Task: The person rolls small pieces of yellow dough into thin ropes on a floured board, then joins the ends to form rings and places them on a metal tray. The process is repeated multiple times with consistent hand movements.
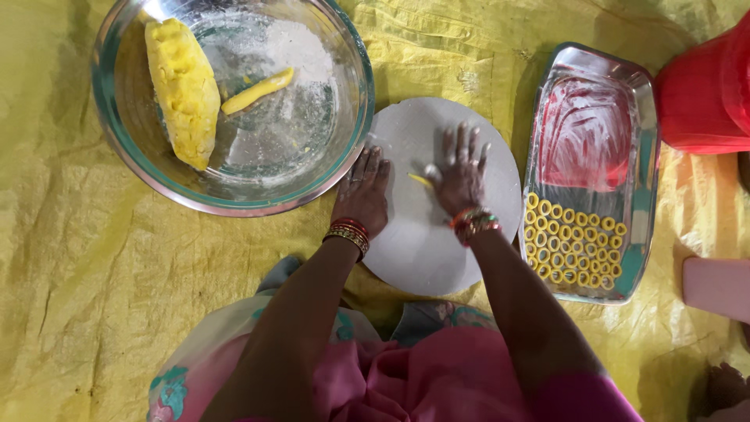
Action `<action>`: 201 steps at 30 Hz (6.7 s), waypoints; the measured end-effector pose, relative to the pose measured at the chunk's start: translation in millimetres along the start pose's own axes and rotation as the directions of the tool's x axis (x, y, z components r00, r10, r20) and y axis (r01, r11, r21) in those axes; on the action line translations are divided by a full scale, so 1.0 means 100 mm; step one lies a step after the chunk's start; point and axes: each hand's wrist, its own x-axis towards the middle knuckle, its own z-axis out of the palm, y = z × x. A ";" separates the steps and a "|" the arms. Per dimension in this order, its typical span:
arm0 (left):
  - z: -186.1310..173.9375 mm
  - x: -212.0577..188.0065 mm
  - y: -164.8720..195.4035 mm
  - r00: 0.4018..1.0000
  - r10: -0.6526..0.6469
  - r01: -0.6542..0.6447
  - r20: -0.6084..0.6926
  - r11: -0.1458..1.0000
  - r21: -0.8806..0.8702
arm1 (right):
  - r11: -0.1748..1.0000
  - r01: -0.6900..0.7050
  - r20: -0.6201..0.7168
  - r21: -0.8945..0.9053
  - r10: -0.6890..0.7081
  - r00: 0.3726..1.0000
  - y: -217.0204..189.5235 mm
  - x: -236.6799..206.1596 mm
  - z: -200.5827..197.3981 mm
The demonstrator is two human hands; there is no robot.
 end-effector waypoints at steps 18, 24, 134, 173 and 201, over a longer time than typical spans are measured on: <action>-0.26 0.00 0.09 0.998 -0.021 0.023 0.068 0.999 -0.038 | 0.982 -0.186 0.046 -0.028 0.187 0.981 0.25 -0.90 0.23; -0.13 0.02 0.05 1.000 -0.016 0.016 0.023 1.000 -0.022 | 0.966 -0.259 0.008 -0.025 0.259 0.966 0.25 -0.33 0.12; -0.14 -0.01 0.04 0.998 0.050 -0.051 0.033 0.999 0.019 | 0.952 -0.272 -0.067 0.139 0.283 0.957 0.33 -0.33 0.04; -0.19 0.01 0.06 0.995 0.054 -0.055 0.085 0.998 0.013 | 0.977 -0.206 0.107 0.053 0.200 0.974 -0.33 -0.08 0.10; -0.10 0.02 0.03 0.998 0.051 -0.053 0.045 0.998 0.045 | 0.986 -0.110 -0.023 0.123 0.114 0.993 0.58 -0.62 0.06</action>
